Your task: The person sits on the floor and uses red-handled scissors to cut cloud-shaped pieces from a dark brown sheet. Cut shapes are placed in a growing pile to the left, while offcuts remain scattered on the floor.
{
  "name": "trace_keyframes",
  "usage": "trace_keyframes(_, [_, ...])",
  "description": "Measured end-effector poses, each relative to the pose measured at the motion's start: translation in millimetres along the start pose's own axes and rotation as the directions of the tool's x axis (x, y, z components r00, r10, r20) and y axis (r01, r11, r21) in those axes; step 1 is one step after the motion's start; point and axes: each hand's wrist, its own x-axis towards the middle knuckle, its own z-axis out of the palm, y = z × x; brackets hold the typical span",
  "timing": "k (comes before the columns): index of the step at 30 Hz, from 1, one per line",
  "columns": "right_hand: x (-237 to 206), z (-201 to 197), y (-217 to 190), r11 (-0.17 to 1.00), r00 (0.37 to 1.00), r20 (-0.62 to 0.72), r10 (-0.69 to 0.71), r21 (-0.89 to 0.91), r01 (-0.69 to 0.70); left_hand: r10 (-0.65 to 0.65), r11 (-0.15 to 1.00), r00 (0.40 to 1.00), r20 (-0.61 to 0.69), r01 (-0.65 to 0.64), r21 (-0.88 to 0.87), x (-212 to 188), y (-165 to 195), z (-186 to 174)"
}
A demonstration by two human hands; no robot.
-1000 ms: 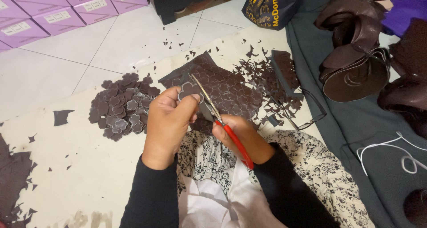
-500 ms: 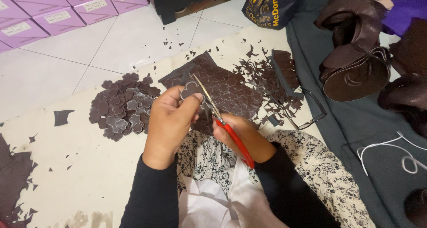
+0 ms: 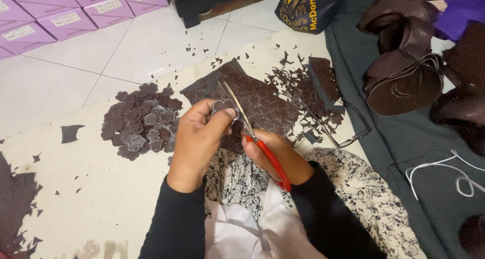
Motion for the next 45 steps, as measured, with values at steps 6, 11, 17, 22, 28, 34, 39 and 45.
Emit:
trace_keyframes(6, [-1, 0, 2, 0.964, 0.995, 0.031, 0.092, 0.248, -0.097, 0.094, 0.99, 0.996, -0.011, -0.094, -0.102, 1, -1, 3])
trace_keyframes(11, [-1, 8, 1, 0.986, 0.997, -0.05, 0.054, 0.162, -0.045, 0.066, 0.978, 0.998, -0.022, -0.069, -0.197, -1, -3, 7])
trace_keyframes(17, [0, 11, 1, 0.998, 0.988, -0.148, -0.047, -0.038, 0.042, 0.048, 0.968, 0.994, -0.094, -0.07, -0.242, 0, -8, 15])
trace_keyframes(22, [3, 14, 3, 0.991, 0.977, -0.201, -0.07, -0.123, 0.045, 0.048, 0.959, 0.993, -0.106, -0.076, -0.274, 1, -10, 16])
trace_keyframes(28, [1, 12, 3, 0.994, 0.986, -0.159, -0.054, -0.107, 0.038, 0.041, 0.956, 0.991, -0.128, -0.076, -0.282, 1, -9, 12])
trace_keyframes(34, [1, 12, 1, 0.996, 0.989, -0.146, 0.016, -0.08, -0.028, 0.031, 0.973, 0.992, -0.122, -0.058, -0.221, 0, -3, 8])
trace_keyframes(39, [0, 6, -2, 0.999, 0.996, -0.088, -0.01, -0.054, 0.005, 0.079, 0.984, 0.993, -0.085, -0.091, -0.154, 0, 0, 4])
trace_keyframes(45, [1, 4, -5, 0.993, 0.993, -0.047, 0.109, 0.039, -0.107, 0.089, 0.992, 0.992, -0.093, -0.097, -0.079, 1, 2, 3])
